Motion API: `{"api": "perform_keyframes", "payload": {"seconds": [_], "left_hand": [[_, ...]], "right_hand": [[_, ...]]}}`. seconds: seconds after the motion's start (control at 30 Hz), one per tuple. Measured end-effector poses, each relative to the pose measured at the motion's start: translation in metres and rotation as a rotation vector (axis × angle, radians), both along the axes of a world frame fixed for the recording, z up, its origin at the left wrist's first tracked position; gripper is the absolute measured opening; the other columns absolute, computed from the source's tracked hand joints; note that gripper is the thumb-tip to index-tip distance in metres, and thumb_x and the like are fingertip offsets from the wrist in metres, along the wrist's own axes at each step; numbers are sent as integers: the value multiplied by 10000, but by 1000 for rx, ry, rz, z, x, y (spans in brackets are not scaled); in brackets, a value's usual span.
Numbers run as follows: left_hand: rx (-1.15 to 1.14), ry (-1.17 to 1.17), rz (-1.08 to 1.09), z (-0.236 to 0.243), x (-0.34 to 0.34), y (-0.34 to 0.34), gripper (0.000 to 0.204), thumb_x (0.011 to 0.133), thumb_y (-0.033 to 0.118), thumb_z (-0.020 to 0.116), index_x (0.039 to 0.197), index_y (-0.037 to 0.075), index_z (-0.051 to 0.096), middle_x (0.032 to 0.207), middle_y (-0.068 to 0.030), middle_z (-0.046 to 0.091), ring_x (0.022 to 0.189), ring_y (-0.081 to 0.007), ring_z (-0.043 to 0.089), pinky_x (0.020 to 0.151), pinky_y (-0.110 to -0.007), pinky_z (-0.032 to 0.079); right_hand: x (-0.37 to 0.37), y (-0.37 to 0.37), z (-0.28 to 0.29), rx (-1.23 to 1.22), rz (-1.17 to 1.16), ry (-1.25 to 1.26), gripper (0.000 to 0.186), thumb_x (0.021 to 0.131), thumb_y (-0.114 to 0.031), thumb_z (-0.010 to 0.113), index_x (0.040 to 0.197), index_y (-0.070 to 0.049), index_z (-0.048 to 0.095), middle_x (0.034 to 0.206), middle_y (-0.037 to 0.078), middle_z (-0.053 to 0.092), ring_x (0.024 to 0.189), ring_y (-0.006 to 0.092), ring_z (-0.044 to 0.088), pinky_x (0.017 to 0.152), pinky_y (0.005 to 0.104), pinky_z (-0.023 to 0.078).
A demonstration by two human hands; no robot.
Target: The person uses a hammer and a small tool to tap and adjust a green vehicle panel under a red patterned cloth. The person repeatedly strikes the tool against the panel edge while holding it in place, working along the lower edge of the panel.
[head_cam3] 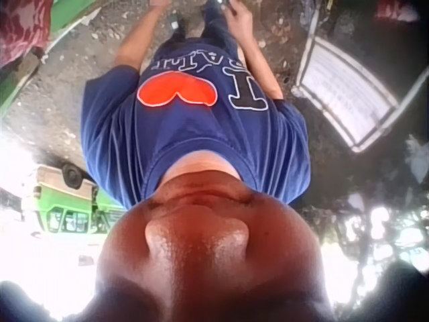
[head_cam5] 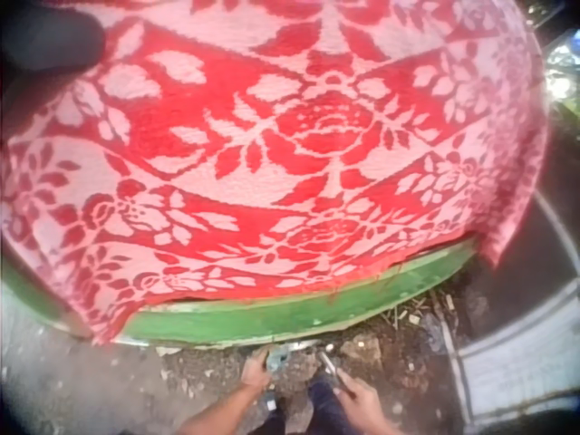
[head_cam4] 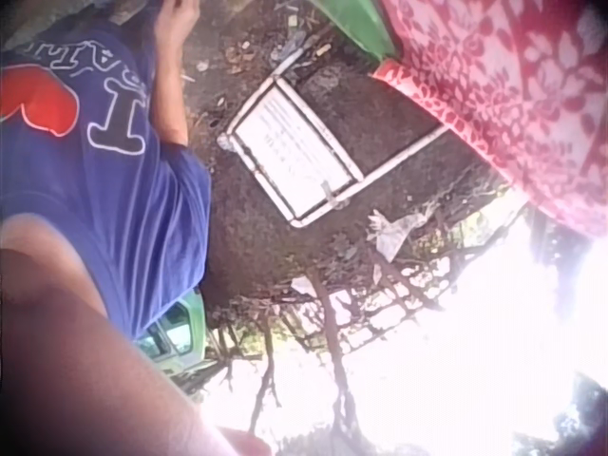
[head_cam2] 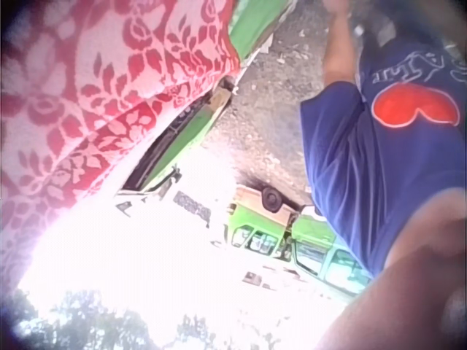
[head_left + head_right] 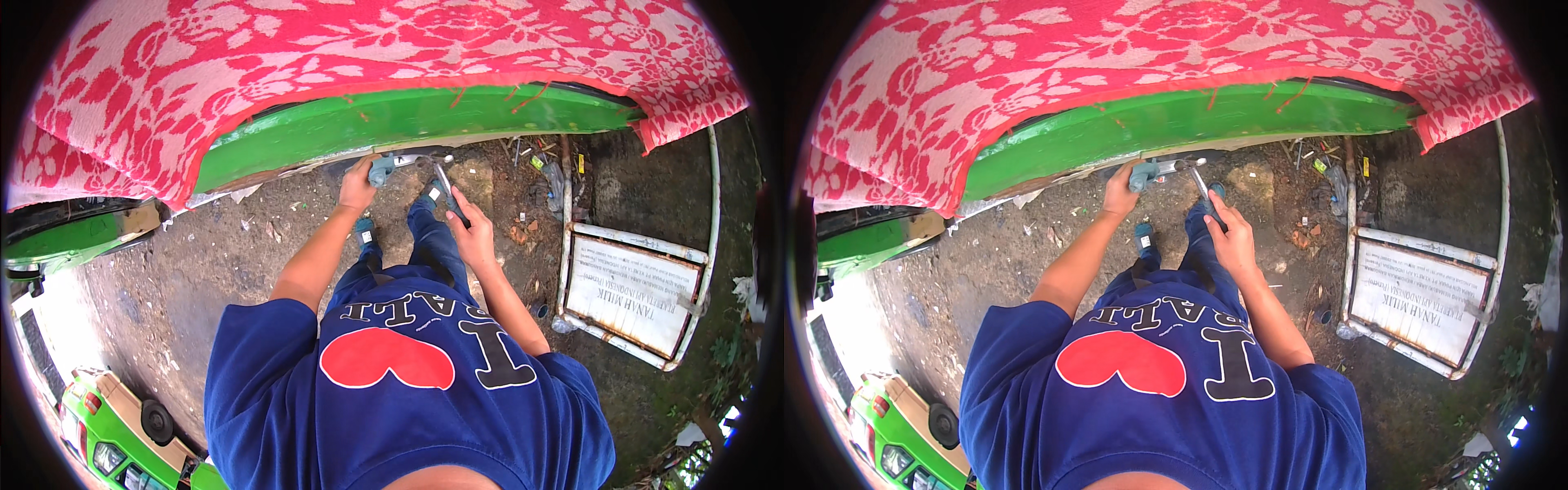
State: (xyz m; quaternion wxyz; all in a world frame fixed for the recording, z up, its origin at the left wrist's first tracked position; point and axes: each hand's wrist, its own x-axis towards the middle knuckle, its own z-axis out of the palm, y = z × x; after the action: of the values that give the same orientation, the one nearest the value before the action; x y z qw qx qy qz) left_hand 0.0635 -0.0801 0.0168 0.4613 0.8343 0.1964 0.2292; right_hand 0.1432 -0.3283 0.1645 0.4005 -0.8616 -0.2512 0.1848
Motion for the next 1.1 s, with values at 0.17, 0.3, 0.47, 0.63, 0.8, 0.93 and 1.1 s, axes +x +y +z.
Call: {"api": "perform_keyframes", "payload": {"seconds": [0.17, 0.3, 0.47, 0.63, 0.8, 0.93, 1.1], "left_hand": [[3, 5, 14, 0, -2, 0, 326, 835, 58, 648, 1161, 55, 647, 1204, -157, 675, 1095, -394, 638, 903, -434, 539], [15, 14, 16, 1, -1, 1, 321, 837, 56, 648, 1157, 45, 651, 1209, -157, 676, 1102, -389, 639, 912, -429, 538], [6, 7, 22, 1, 0, 0, 319, 839, 60, 648, 1157, 38, 652, 1205, -163, 677, 1105, -385, 640, 921, -426, 537], [8, -27, 22, -5, 0, 1, 326, 830, 57, 656, 1155, 38, 653, 1200, -172, 676, 1104, -388, 640, 923, -426, 537], [-3, -16, 35, -3, 3, 0, 329, 826, 50, 652, 1155, 40, 652, 1191, -175, 676, 1103, -392, 637, 919, -427, 537], [-21, 28, 47, -2, 3, 0, 331, 833, 54, 642, 1164, 51, 649, 1185, -179, 673, 1103, -402, 627, 912, -428, 536], [-82, 120, 77, 22, 17, 1, 344, 833, 79, 650, 1176, 50, 638, 1136, -210, 671, 1016, -437, 634, 856, -464, 539]], "right_hand": [[0, -2, 3, -31, -7, 24, 495, 907, -70, 686, 1390, -135, 602, 974, 166, 658, 841, 290, 642, 810, 350, 512], [0, -5, -4, 47, 14, -48, 520, 902, -59, 684, 1408, -125, 586, 880, 103, 618, 748, 170, 561, 740, 299, 488], [1, -7, -4, 29, 13, -40, 526, 900, -57, 688, 1411, -131, 584, 890, 104, 621, 749, 168, 562, 738, 298, 487], [2, -7, -5, 56, 19, -71, 526, 900, -63, 692, 1410, -133, 585, 896, 113, 623, 749, 181, 568, 742, 301, 488], [2, -7, -2, 19, 11, -42, 524, 901, -63, 690, 1409, -131, 585, 907, 122, 630, 760, 185, 579, 753, 303, 493], [3, -7, -3, 24, 12, -47, 524, 900, -62, 688, 1409, -130, 585, 902, 119, 628, 757, 186, 575, 753, 302, 493], [4, -5, 2, 17, 21, -27, 519, 900, -65, 688, 1406, -134, 589, 911, 122, 632, 773, 198, 587, 767, 303, 495]]}}
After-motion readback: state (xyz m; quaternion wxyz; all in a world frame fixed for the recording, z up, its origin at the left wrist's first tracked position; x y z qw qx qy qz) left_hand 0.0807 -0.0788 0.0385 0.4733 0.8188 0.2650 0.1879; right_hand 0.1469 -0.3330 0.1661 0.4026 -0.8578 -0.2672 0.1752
